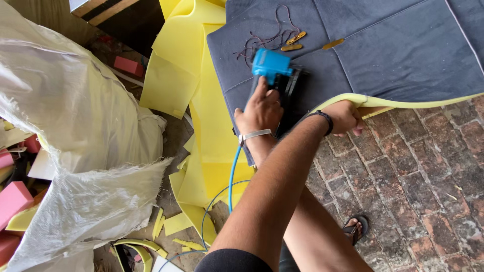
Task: The person uses a pneumatic staple gun to attach dark gray fabric to a yellow foam cushion on a wooden frame. They pull and smooth the fabric, then staple along the edges and corners to secure it in place.
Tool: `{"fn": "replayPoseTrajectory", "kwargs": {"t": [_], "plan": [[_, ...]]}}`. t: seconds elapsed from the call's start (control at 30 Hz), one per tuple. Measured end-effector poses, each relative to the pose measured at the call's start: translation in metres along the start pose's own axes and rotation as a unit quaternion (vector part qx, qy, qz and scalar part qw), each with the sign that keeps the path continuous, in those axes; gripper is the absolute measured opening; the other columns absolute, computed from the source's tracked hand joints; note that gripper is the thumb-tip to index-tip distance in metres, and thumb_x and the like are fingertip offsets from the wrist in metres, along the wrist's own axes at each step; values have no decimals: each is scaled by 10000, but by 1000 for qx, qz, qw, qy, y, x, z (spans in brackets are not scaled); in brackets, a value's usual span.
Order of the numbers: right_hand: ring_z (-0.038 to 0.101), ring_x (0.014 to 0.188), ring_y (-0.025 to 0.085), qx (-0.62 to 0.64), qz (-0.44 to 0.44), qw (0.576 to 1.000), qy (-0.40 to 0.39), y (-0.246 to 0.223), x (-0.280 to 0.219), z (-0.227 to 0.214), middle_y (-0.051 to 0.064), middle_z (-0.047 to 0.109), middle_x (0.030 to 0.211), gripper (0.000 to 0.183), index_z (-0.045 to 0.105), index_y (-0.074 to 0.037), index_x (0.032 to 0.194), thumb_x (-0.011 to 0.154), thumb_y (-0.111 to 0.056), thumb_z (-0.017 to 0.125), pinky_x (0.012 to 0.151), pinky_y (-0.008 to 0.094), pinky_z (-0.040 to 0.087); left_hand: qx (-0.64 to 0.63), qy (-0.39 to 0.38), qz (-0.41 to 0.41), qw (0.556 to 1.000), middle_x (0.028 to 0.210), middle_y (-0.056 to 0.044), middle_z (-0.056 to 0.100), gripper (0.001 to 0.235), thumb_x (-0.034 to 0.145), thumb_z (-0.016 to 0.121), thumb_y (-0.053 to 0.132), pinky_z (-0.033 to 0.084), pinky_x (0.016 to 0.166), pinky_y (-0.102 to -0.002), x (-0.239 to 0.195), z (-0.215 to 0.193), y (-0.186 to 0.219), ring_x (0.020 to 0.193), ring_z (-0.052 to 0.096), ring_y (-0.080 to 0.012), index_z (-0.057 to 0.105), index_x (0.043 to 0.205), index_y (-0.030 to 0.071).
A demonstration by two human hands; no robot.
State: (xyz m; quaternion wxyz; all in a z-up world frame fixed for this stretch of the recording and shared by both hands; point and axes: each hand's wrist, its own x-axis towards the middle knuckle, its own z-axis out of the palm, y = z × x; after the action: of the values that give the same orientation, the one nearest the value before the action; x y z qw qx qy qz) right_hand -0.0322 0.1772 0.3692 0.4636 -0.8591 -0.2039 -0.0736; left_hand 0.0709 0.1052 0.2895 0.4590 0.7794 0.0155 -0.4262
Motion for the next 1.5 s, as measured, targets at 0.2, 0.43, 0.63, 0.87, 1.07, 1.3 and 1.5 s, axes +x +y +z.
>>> {"fn": "replayPoseTrajectory", "kwargs": {"t": [0.2, 0.43, 0.63, 0.87, 1.07, 1.3, 1.5], "plan": [[550, 1305, 388, 74, -37, 990, -117, -56, -36, -34, 216, 532, 1439, 820, 297, -90, 1524, 853, -253, 741, 1099, 504, 421, 46, 67, 90, 993, 915, 56, 851, 178, 909, 692, 156, 479, 714, -226, -6, -1, 0, 746, 653, -17, 866, 942, 165], [635, 1274, 373, 101, -274, 928, -231, -25, -208, -98, 177, 652, 1356, 647, 391, -128, 1445, 898, -219, 724, 1083, 498, 478, -53, 149, 121, 980, 847, -12, 800, 229, 869, 597, 26, 570, 847, -297, -15, 12, -9, 833, 723, -129, 814, 863, 98], [709, 652, 273, 25, 339, 821, -458, 163, -268, -172, 83, 703, 690, 335, 663, -143, 1123, 791, -180, 687, 636, 461, 561, -75, 306, 171, 934, 843, -51, 802, 171, 894, 645, 18, 560, 850, -305, -6, 33, -28, 834, 725, -157, 802, 843, 63], [682, 577, 124, 191, 183, 963, -58, 294, -244, -164, -6, 713, 706, 178, 700, -106, 858, 828, -257, 789, 513, 281, 552, -40, 433, 135, 890, 831, -76, 792, 152, 895, 652, 61, 576, 760, -331, -3, 44, -33, 783, 747, -174, 802, 871, 57], [677, 625, 105, 174, -37, 983, 38, 324, -185, -124, -6, 695, 726, 123, 658, -96, 829, 818, -128, 777, 556, 278, 557, -18, 458, 130, 879, 887, -77, 806, 173, 893, 653, 85, 593, 773, -321, -8, 48, -24, 819, 761, -151, 808, 970, 79], [678, 609, 121, 213, -27, 975, 52, 315, -172, -114, 2, 697, 701, 130, 657, -107, 789, 801, -113, 787, 562, 293, 559, -32, 449, 128, 884, 854, -73, 800, 152, 916, 668, 123, 592, 768, -320, -9, 43, -25, 808, 753, -157, 805, 948, 66], [707, 651, 136, 203, -16, 977, 59, 319, -171, -105, 18, 718, 740, 120, 672, -97, 824, 793, -125, 785, 609, 298, 584, -35, 444, 121, 887, 861, -64, 799, 153, 924, 672, 133, 590, 771, -310, -10, 43, -26, 807, 749, -142, 803, 973, 72]]}}
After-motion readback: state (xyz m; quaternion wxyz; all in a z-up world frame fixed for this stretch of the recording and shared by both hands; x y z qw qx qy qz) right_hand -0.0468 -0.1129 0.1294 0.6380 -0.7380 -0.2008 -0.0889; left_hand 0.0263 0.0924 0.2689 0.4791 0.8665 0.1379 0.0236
